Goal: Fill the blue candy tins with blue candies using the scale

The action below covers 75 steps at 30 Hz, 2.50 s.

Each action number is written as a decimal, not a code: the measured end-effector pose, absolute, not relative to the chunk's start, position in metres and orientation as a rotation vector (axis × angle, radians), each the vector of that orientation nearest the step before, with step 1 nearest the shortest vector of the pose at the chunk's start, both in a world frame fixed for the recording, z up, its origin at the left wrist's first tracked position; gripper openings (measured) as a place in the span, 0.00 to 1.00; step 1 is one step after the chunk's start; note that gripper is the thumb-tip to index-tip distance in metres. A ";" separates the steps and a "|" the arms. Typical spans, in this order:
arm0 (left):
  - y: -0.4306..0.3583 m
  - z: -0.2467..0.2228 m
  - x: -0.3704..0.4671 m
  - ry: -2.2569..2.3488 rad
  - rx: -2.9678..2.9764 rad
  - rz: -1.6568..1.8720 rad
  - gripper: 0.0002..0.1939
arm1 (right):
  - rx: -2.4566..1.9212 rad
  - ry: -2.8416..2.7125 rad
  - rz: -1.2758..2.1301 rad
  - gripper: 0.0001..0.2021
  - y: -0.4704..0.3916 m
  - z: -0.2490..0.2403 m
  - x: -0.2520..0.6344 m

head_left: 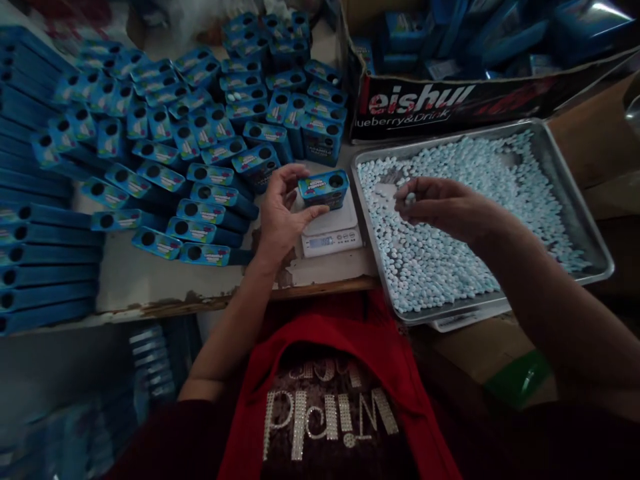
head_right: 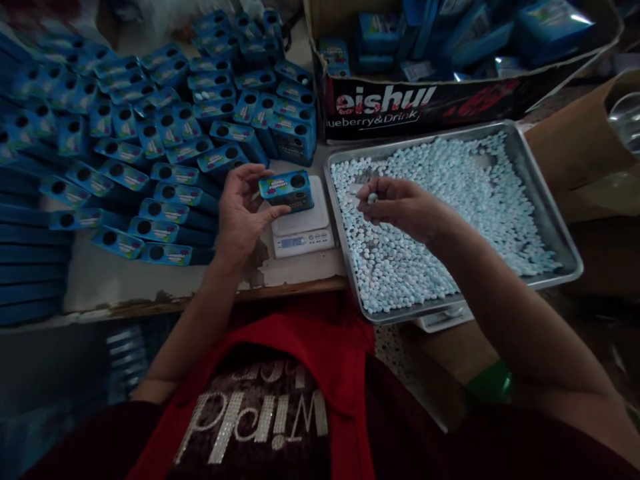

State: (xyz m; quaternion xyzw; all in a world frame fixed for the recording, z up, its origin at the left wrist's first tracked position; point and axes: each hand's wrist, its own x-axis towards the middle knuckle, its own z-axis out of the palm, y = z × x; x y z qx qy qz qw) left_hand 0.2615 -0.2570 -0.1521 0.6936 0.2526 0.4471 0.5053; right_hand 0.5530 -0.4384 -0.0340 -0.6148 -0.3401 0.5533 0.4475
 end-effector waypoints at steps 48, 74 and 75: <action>-0.256 -0.128 0.222 0.783 1.743 0.967 0.38 | -1.704 -1.727 1.155 0.06 -0.323 0.032 0.515; -0.257 -0.121 0.226 0.827 1.794 0.831 0.41 | -1.660 -1.712 0.946 0.15 -0.320 -0.002 0.512; -0.257 -0.121 0.226 0.823 1.790 0.836 0.41 | -1.664 -1.687 0.946 0.14 -0.321 -0.002 0.513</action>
